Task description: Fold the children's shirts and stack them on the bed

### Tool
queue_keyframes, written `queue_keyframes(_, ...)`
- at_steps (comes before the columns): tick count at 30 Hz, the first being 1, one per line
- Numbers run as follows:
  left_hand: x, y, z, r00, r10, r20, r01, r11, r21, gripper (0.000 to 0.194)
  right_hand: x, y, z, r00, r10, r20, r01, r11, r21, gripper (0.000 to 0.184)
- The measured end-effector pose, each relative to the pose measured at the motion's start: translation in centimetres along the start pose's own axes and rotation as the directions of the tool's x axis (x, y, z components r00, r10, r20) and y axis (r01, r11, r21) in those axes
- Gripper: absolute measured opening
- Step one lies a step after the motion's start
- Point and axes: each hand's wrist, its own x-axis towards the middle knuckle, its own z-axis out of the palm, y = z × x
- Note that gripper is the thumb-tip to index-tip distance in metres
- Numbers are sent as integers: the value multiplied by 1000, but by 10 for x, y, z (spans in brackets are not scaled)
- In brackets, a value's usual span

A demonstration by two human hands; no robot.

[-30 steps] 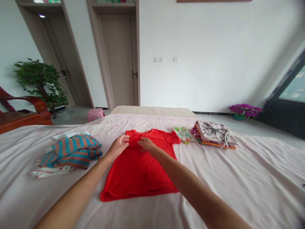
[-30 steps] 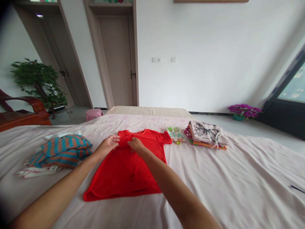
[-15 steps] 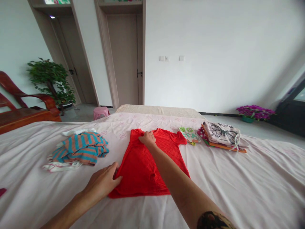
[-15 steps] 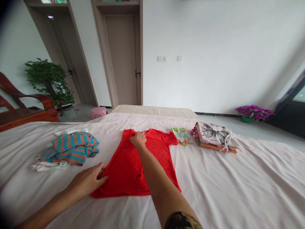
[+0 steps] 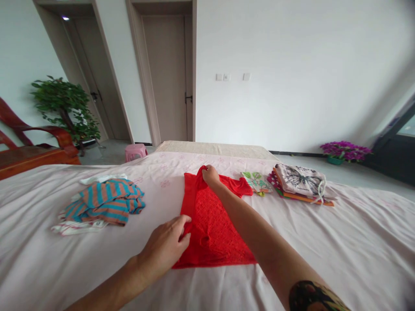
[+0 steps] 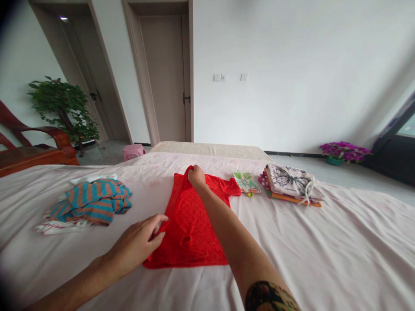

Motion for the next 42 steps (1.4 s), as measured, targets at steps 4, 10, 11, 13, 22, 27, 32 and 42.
queue_keyframes(4, 12, 23, 28, 993, 72, 93, -67, 996, -65, 41, -2, 23, -9, 998, 49, -43, -51, 998, -42, 24)
queue_keyframes(10, 22, 29, 46, 980, 93, 177, -62, 983, -175, 48, -15, 54, -10, 991, 81, -111, -87, 995, -47, 35)
queue_keyframes(11, 23, 28, 45, 977, 101, 189, -60, 976, -211, 46, -18, 57, -10, 989, 81, -120, -87, 995, -43, 37)
queue_keyframes(13, 25, 26, 44, 976, 119, 183, -68, 962, -265, 41, -23, 64, -12, 989, 79, -123, -85, 995, -44, 39)
queue_keyframes(22, 48, 6, 67, 957, 286, -54, -287, 958, -4, 48, -34, 72, -25, 996, -20, -83, 7, 988, -151, 50)
queue_keyframes(27, 34, 7, 49, 960, 277, -51, -281, 948, -150, 41, -40, 69, -25, 1000, -15, -10, 13, 986, -168, 54)
queue_keyframes(32, -4, 17, 29, 948, 316, 33, -316, 949, -21, 37, -46, 65, -23, 999, -23, 44, 31, 980, -195, 55)
queue_keyframes(42, 0, 21, 23, 980, 193, -52, -199, 972, -128, 9, -31, 56, -26, 998, 50, -28, -52, 996, -78, 63)
